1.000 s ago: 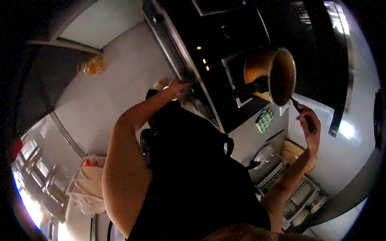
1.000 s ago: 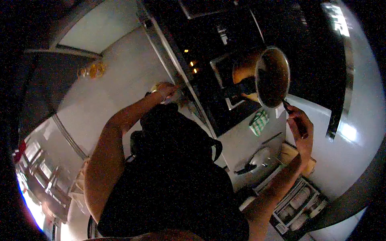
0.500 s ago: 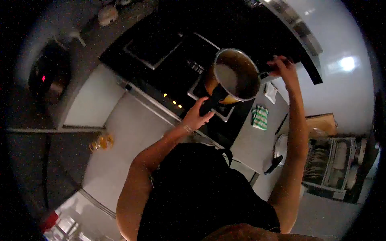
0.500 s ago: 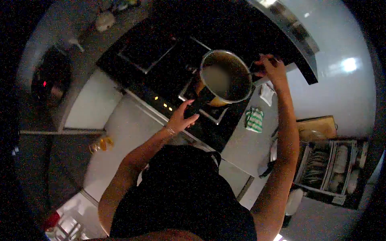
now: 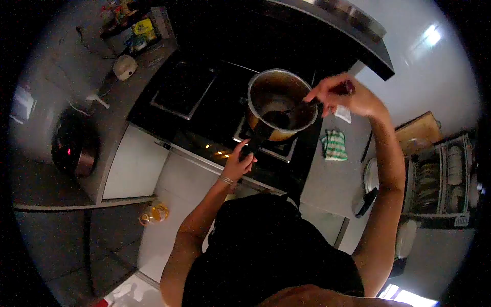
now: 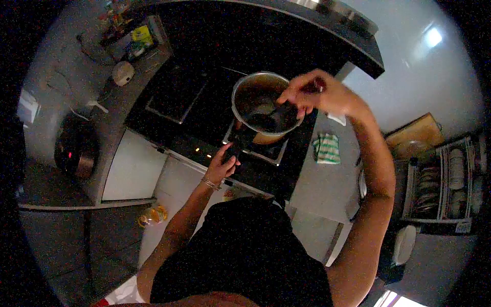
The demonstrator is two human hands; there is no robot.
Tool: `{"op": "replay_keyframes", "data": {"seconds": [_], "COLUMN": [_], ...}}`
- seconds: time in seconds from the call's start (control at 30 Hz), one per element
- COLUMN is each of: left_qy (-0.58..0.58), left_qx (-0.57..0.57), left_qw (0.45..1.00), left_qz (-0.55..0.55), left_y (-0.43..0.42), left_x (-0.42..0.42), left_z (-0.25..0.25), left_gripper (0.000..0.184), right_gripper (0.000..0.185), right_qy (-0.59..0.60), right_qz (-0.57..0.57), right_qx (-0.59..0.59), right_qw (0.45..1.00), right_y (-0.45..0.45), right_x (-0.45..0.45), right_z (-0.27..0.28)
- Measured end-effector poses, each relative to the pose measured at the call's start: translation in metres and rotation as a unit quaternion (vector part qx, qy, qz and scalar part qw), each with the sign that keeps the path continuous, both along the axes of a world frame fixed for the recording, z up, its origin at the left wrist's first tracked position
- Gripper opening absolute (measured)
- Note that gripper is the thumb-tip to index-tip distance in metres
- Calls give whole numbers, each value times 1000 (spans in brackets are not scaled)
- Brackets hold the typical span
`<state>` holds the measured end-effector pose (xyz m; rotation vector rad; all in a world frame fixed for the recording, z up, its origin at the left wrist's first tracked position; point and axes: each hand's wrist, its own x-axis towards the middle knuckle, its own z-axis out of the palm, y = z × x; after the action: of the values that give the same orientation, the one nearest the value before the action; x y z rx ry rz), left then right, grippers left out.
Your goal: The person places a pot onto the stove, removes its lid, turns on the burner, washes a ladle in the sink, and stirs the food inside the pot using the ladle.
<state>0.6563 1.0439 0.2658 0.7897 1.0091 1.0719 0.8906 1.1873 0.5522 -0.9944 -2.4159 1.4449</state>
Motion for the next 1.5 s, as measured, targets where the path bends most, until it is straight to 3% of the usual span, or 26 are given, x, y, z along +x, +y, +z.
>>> {"op": "replay_keyframes", "data": {"seconds": [0.07, 0.17, 0.3, 0.43, 0.53, 0.73, 0.87, 1.1, 1.2, 1.4, 1.5], "left_qy": [-11, 13, 23, 44, 52, 32, 52, 65, 37, 64, 55], "left_qx": [6, -15, -28, -49, -70, -75, -66, -64, -43, -50, -67], "left_qw": [1000, 1000, 996, 996, 995, 995, 995, 994, 998, 996, 995], "left_qz": [2, 24, 76, 63, 49, 51, 51, 67, 37, 37, 50], "left_y": [-1, 0, 3, 6, 7, 8, 9, 8, 10, 9, 9], "left_x": [1, 5, 11, -1, -6, -8, -7, -6, -11, -9, -6], "left_z": [1, 7, 5, 6, 18, 17, 8, 5, 5, 8, 16], "left_gripper": [53, 50, 45, 44, 45, 43, 43, 43, 43, 43, 44], "right_gripper": [17, 20, 20, 23, 28, 30, 31, 33, 38, 41, 42], "right_qy": [-25, 24, -24, -48, -147, -162, -3, -89, -59, 101, 153], "right_qz": [-69, -13, 97, 152, 190, 126, 12, -117, -168, -191, -217], "right_qx": [-5, 80, 212, 236, 288, 173, 119, 100, 59, -71, -67], "right_qw": [997, 996, 972, 958, 927, 963, 993, 984, 982, 974, 962], "right_y": [9, 23, 31, 43, 37, 13, 31, 42, 50, 62, 59], "right_x": [9, 8, -9, -7, -7, -9, 10, 16, 22, 12, -1], "right_z": [-1, -32, -48, -75, -57, -15, -11, -16, -26, -53, -60]}}
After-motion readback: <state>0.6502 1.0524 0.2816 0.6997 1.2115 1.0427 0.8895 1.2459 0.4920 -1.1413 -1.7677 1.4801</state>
